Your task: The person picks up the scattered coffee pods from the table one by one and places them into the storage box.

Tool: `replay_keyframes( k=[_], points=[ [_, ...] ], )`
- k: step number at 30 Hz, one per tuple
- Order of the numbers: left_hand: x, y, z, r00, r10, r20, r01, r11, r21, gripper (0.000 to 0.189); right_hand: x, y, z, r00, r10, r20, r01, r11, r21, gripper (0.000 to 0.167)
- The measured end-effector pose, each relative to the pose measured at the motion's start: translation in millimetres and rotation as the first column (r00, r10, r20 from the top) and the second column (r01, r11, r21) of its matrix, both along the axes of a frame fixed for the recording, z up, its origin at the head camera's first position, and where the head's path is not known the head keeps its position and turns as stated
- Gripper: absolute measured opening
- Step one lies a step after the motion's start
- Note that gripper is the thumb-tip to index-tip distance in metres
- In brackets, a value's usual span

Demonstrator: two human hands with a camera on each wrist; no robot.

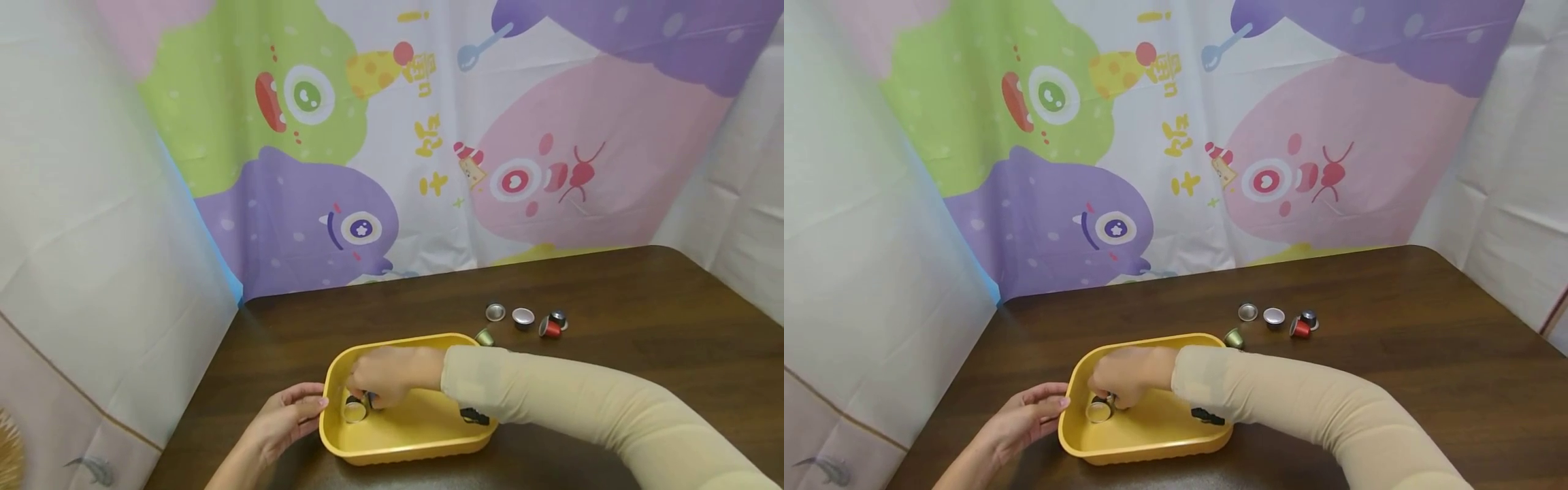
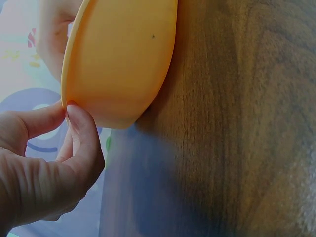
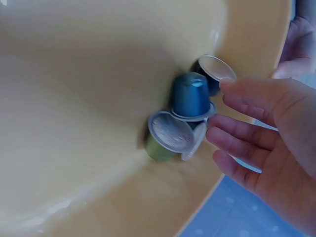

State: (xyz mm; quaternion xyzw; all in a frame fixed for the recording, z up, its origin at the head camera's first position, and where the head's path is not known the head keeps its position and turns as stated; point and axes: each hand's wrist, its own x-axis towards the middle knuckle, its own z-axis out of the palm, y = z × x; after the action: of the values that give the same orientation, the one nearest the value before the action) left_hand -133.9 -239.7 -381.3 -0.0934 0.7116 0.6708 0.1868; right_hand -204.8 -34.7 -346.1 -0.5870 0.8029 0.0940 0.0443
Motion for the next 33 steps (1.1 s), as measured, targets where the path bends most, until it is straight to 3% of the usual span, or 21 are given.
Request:
replay_keyframes(
  k=[9, 17, 21, 33],
  points=[
    [-0.3, 0.6, -1.2, 1.000, 0.027, 0.002, -0.027, 1.000, -0.015, 0.039, 0.0, 5.2, 27.3, 0.995, -0.094, 0.042, 0.092, 0.995, 0.044, 0.024],
    [0.4, 2.3, -1.3, 0.999, 0.035, -0.006, -0.035, 0.999, -0.023, 0.037, -0.9, 24.9, 48.3, 0.980, -0.184, 0.079, 0.183, 0.983, 0.023, 0.023],
    [1.3, 2.4, -1.5, 0.999, 0.041, -0.013, -0.041, 0.999, -0.024, 0.035, -3.9, 39.5, 54.1, 0.979, -0.190, 0.072, 0.191, 0.982, 0.002, 0.022],
    [0.9, 4.6, -0.7, 0.998, 0.059, -0.012, -0.060, 0.998, -0.028, 0.039, -15.8, 94.8, 59.3, 0.957, -0.223, 0.185, 0.245, 0.963, -0.108, 0.022]
  ],
)
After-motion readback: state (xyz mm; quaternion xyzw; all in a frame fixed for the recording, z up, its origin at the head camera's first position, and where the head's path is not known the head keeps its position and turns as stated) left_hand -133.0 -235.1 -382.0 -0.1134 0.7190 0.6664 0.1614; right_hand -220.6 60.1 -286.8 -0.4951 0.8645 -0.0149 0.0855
